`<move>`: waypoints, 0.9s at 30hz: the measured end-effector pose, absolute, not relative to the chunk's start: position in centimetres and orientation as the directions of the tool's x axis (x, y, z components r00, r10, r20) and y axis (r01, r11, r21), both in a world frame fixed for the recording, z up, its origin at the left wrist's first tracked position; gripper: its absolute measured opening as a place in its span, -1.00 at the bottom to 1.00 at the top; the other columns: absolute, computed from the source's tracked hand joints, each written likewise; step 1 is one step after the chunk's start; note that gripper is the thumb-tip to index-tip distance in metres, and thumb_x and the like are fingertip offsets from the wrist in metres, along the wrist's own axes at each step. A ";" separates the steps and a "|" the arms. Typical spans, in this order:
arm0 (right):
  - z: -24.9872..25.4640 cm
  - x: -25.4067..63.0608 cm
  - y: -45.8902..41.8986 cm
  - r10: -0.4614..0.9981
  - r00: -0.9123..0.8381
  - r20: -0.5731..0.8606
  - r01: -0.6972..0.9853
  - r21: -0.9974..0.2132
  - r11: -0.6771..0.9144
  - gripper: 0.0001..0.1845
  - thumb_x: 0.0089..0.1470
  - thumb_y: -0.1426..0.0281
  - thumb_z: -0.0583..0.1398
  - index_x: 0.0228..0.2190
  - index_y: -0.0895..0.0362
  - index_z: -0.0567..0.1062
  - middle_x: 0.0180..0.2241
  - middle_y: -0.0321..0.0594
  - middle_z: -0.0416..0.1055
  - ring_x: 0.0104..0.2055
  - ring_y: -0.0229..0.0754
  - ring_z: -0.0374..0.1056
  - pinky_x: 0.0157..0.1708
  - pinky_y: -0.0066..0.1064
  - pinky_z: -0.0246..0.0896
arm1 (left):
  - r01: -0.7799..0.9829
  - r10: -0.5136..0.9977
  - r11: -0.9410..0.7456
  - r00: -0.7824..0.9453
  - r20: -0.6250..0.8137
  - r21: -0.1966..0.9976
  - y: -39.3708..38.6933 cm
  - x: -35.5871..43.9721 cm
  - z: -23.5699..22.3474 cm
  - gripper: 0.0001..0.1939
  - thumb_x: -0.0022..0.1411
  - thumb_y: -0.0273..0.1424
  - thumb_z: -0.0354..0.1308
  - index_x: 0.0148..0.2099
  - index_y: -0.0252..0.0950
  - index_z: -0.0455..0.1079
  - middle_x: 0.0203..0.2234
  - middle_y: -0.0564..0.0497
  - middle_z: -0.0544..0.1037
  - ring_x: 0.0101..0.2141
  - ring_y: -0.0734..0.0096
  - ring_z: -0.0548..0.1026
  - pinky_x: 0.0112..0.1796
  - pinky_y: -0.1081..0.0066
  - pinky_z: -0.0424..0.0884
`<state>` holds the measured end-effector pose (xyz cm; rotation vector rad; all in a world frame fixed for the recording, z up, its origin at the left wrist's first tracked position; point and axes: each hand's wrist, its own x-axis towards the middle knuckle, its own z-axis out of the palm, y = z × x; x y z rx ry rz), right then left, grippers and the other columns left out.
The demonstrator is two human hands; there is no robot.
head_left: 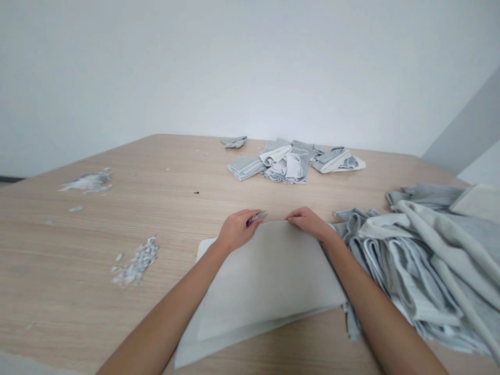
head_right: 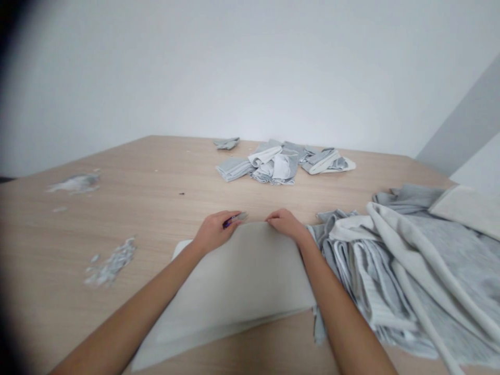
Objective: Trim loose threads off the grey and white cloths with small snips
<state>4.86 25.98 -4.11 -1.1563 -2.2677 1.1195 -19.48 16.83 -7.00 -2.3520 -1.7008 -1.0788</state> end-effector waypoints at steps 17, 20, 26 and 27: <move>-3.1 6.5 25.9 0.791 -0.606 -0.086 0.449 -0.858 0.251 -0.68 -0.12 0.28 0.22 -0.34 0.20 0.64 -0.39 -0.22 0.57 -0.35 -0.16 0.40 -0.30 -0.38 0.24 | 0.825 0.798 -0.435 0.167 0.579 0.361 16.0 -18.4 -6.1 -0.66 0.36 -0.22 0.09 0.07 -0.23 0.47 -0.14 -0.09 0.64 -0.16 0.27 0.60 -0.08 0.27 0.51; -3.9 6.3 25.5 0.818 -0.568 -0.094 0.389 -0.906 0.166 -0.64 -0.12 0.21 0.23 -0.33 0.21 0.62 -0.41 -0.21 0.56 -0.37 -0.17 0.40 -0.29 -0.35 0.26 | 0.766 0.789 -0.472 0.147 0.597 0.435 15.9 -17.7 -5.6 -0.68 0.35 -0.21 0.10 0.05 -0.22 0.49 -0.15 -0.08 0.64 -0.18 0.29 0.61 -0.10 0.29 0.53; -3.9 6.1 24.9 0.798 -0.572 -0.192 0.220 -0.972 -0.077 -0.66 -0.26 0.22 0.35 -0.41 0.18 0.60 -0.49 -0.29 0.51 -0.46 -0.22 0.34 -0.37 -0.38 0.22 | 0.738 0.822 -0.479 0.187 0.539 0.474 15.7 -16.4 -5.7 -0.69 0.35 -0.22 0.11 0.05 -0.19 0.49 -0.12 -0.05 0.64 -0.15 0.26 0.60 -0.09 0.29 0.52; -3.9 6.1 24.9 0.798 -0.570 -0.197 0.208 -0.974 -0.092 -0.67 -0.26 0.23 0.35 -0.41 0.17 0.60 -0.50 -0.29 0.51 -0.46 -0.22 0.34 -0.37 -0.38 0.21 | 0.743 0.828 -0.474 0.194 0.526 0.472 15.7 -16.3 -5.7 -0.69 0.35 -0.22 0.11 0.05 -0.18 0.49 -0.11 -0.05 0.64 -0.14 0.26 0.60 -0.09 0.29 0.52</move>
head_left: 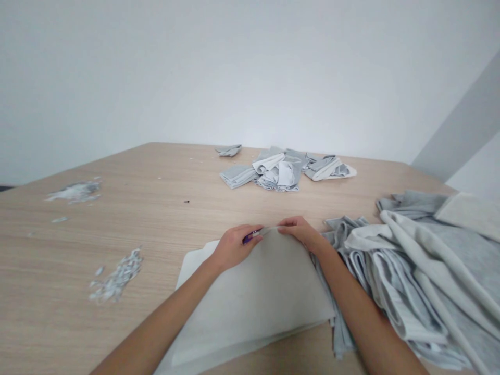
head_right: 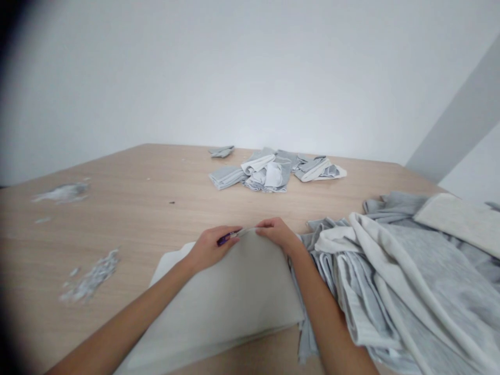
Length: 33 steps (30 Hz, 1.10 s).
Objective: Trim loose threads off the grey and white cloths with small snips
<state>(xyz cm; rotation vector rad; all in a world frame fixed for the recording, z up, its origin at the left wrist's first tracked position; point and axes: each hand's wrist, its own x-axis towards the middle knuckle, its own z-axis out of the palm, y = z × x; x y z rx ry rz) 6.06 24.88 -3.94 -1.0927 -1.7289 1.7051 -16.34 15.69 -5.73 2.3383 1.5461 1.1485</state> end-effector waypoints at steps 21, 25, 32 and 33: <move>-3.2 5.6 24.0 0.770 -0.593 -0.235 0.064 -0.967 -0.246 -0.78 -0.32 0.35 0.30 -0.48 0.14 0.57 -0.54 -0.34 0.47 -0.48 -0.27 0.27 -0.37 -0.41 0.13 | 0.796 0.737 -0.545 0.305 0.604 0.264 15.9 -14.5 -5.4 -0.61 0.39 -0.31 0.08 0.22 -0.23 0.35 -0.36 -0.03 0.51 -0.37 0.42 0.49 -0.34 0.45 0.41; -3.3 5.5 24.0 0.769 -0.579 -0.272 0.075 -0.956 -0.282 -0.80 -0.31 0.38 0.26 -0.49 0.14 0.57 -0.55 -0.34 0.46 -0.47 -0.24 0.28 -0.38 -0.40 0.12 | 0.810 0.709 -0.553 0.337 0.620 0.192 15.7 -14.6 -5.5 -0.60 0.39 -0.30 0.07 0.23 -0.23 0.33 -0.38 -0.01 0.50 -0.40 0.44 0.48 -0.39 0.48 0.39; -3.7 5.5 24.3 0.799 -0.553 -0.236 0.118 -0.972 -0.205 -0.75 -0.28 0.40 0.18 -0.47 0.14 0.61 -0.62 -0.34 0.39 -0.51 -0.24 0.21 -0.44 -0.40 0.05 | 0.824 0.663 -0.564 0.408 0.628 0.059 15.9 -14.7 -5.4 -0.61 0.41 -0.31 0.05 0.22 -0.27 0.33 -0.44 0.02 0.46 -0.42 0.46 0.47 -0.41 0.50 0.37; -3.7 5.5 24.3 0.800 -0.556 -0.228 0.122 -0.974 -0.193 -0.75 -0.28 0.39 0.19 -0.47 0.14 0.61 -0.63 -0.34 0.39 -0.51 -0.25 0.20 -0.44 -0.41 0.05 | 0.826 0.657 -0.562 0.416 0.628 0.042 15.9 -14.7 -5.4 -0.61 0.41 -0.31 0.05 0.22 -0.27 0.33 -0.44 0.03 0.46 -0.42 0.46 0.47 -0.41 0.50 0.37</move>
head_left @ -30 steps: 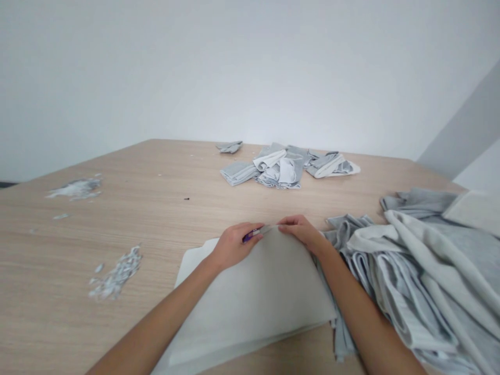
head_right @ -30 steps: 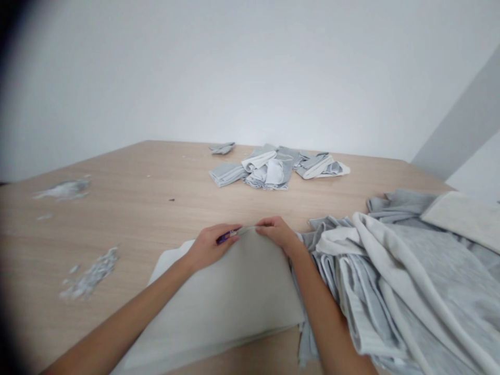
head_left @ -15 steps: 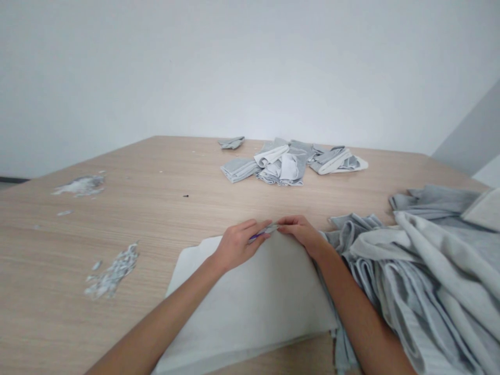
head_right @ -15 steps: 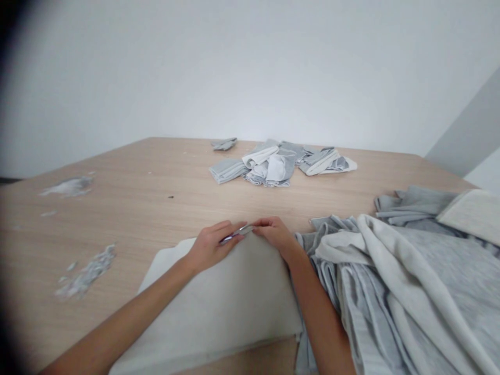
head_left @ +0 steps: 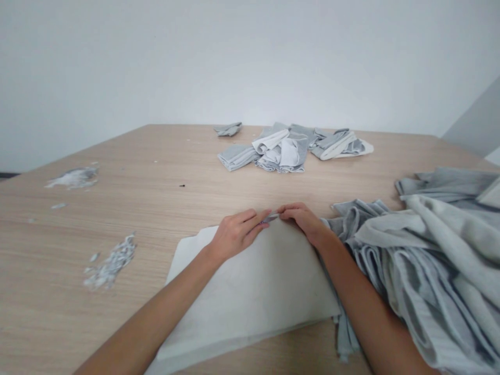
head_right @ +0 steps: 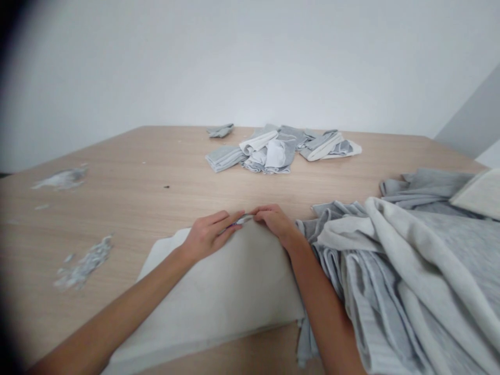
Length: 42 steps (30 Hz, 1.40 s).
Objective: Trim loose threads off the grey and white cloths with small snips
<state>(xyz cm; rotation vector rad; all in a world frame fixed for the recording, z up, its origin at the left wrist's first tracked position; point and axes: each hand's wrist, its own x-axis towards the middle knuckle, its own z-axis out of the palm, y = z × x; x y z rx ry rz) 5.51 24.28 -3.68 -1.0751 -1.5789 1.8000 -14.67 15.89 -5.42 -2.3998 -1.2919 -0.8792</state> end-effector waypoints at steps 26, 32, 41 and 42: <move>-3.4 5.3 24.1 0.813 -0.544 -0.207 0.142 -0.978 -0.154 -0.81 -0.28 0.43 0.18 -0.56 0.17 0.60 -0.66 -0.37 0.34 -0.53 -0.29 0.14 -0.47 -0.43 -0.03 | 0.837 0.678 -0.546 0.424 0.601 0.026 15.7 -14.4 -5.6 -0.63 0.40 -0.33 0.06 0.21 -0.26 0.36 -0.42 0.02 0.48 -0.43 0.46 0.48 -0.41 0.49 0.41; -3.8 5.3 24.3 0.816 -0.550 -0.179 0.148 -0.982 -0.116 -0.83 -0.28 0.41 0.17 -0.60 0.17 0.57 -0.67 -0.38 0.30 -0.54 -0.29 0.12 -0.48 -0.43 -0.06 | 0.842 0.679 -0.539 0.413 0.608 0.031 15.7 -14.3 -5.5 -0.63 0.40 -0.32 0.05 0.19 -0.30 0.38 -0.39 -0.01 0.51 -0.43 0.46 0.49 -0.42 0.49 0.42; -4.0 5.2 24.5 0.831 -0.527 -0.181 0.195 -0.977 -0.090 -0.83 -0.27 0.41 0.17 -0.59 0.16 0.58 -0.68 -0.38 0.26 -0.54 -0.29 0.09 -0.46 -0.42 -0.06 | 0.839 0.675 -0.544 0.420 0.607 0.025 15.7 -14.4 -5.5 -0.64 0.40 -0.34 0.06 0.19 -0.28 0.37 -0.39 0.00 0.51 -0.41 0.45 0.50 -0.40 0.47 0.44; -4.1 5.1 24.5 0.831 -0.525 -0.183 0.193 -0.977 -0.093 -0.83 -0.27 0.41 0.18 -0.59 0.16 0.58 -0.68 -0.38 0.25 -0.54 -0.29 0.09 -0.47 -0.42 -0.06 | 0.839 0.672 -0.544 0.422 0.608 0.019 15.7 -14.4 -5.6 -0.64 0.40 -0.34 0.06 0.19 -0.27 0.37 -0.39 0.00 0.51 -0.41 0.45 0.50 -0.40 0.47 0.44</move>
